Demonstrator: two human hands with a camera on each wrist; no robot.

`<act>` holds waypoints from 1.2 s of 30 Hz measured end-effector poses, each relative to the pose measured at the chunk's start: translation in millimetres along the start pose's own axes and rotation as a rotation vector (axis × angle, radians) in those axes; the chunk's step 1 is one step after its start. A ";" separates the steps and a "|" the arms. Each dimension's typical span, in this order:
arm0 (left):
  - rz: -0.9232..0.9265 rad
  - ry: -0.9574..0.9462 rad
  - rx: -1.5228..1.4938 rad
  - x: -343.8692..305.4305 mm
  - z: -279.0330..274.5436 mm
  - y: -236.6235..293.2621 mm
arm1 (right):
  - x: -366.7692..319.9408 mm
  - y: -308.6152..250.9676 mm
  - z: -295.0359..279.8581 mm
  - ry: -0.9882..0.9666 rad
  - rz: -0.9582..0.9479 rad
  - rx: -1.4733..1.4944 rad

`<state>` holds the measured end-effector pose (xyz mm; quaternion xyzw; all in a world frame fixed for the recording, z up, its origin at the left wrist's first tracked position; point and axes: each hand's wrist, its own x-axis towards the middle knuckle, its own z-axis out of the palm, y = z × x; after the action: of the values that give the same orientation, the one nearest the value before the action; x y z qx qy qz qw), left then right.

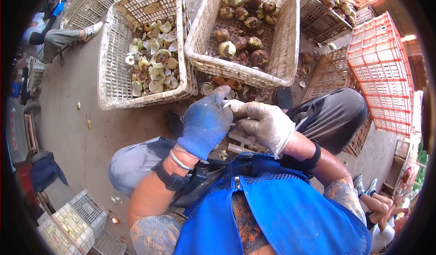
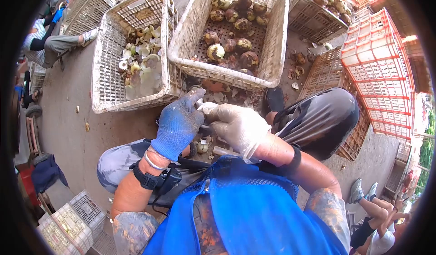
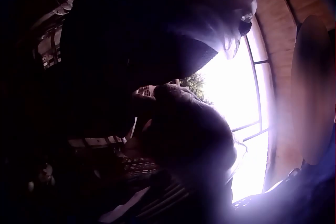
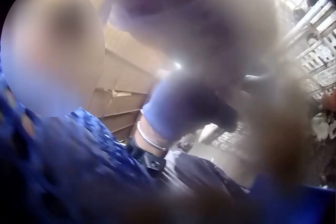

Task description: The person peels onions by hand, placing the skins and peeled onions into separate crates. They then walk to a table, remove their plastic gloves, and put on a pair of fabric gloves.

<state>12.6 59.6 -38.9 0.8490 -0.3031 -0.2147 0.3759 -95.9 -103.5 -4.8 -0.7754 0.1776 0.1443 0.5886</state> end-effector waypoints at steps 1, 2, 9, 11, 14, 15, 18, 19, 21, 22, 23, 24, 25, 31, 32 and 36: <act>0.024 0.019 0.004 0.4 0.9 0.2 | 3.2 12.2 3.9 0.000 -0.001 -0.001; 0.049 0.037 0.009 0.8 1.6 0.3 | 6.6 19.7 7.5 0.001 -0.115 -0.017; 0.099 0.069 -0.007 10.2 -0.5 1.6 | -1.3 7.7 -7.3 -0.039 -0.113 0.039; -0.042 0.138 -0.104 17.2 -13.9 1.8 | -6.2 6.0 -22.4 -0.058 0.004 0.547; 0.004 0.147 -0.154 22.4 -22.0 6.3 | 5.2 13.2 -25.8 -0.202 -0.152 1.142; 0.041 0.150 -0.160 21.6 -19.5 9.6 | 7.8 13.1 -29.3 -0.195 -0.210 1.218; 0.134 0.096 0.079 19.4 -5.2 8.4 | 22.9 28.0 -42.5 -0.048 -0.301 1.383; 0.136 0.048 0.115 18.2 0.1 7.9 | 29.2 29.6 -45.4 0.053 -0.332 1.389; 0.116 -0.056 -0.023 14.6 8.3 23.2 | 36.7 28.9 -51.5 0.211 -0.357 1.373; 0.079 -0.143 -0.150 13.0 10.7 31.8 | 40.8 29.7 -52.0 0.216 -0.362 1.375; 0.232 -0.114 -0.093 12.4 14.7 39.6 | 47.2 33.2 -50.8 0.326 -0.353 1.251; 0.235 -0.112 -0.090 12.9 21.4 45.8 | 54.9 38.2 -49.2 0.431 -0.341 1.125; 0.250 -0.101 -0.062 13.8 29.4 51.1 | 65.6 48.7 -46.8 0.494 -0.389 1.089; 0.098 -0.042 0.000 26.3 58.6 58.3 | 91.1 45.6 -33.6 0.739 -0.484 0.694; 0.092 -0.035 -0.002 33.1 56.7 53.2 | 93.4 44.9 -31.4 0.741 -0.511 0.612; 0.197 0.005 0.010 45.1 47.7 42.2 | 100.3 41.5 -31.6 0.613 -0.555 0.471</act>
<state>2.1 -17.6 -42.4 0.8174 -0.3854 -0.1731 0.3916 -24.1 -154.7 -75.6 -0.6459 0.1568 -0.2981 0.6851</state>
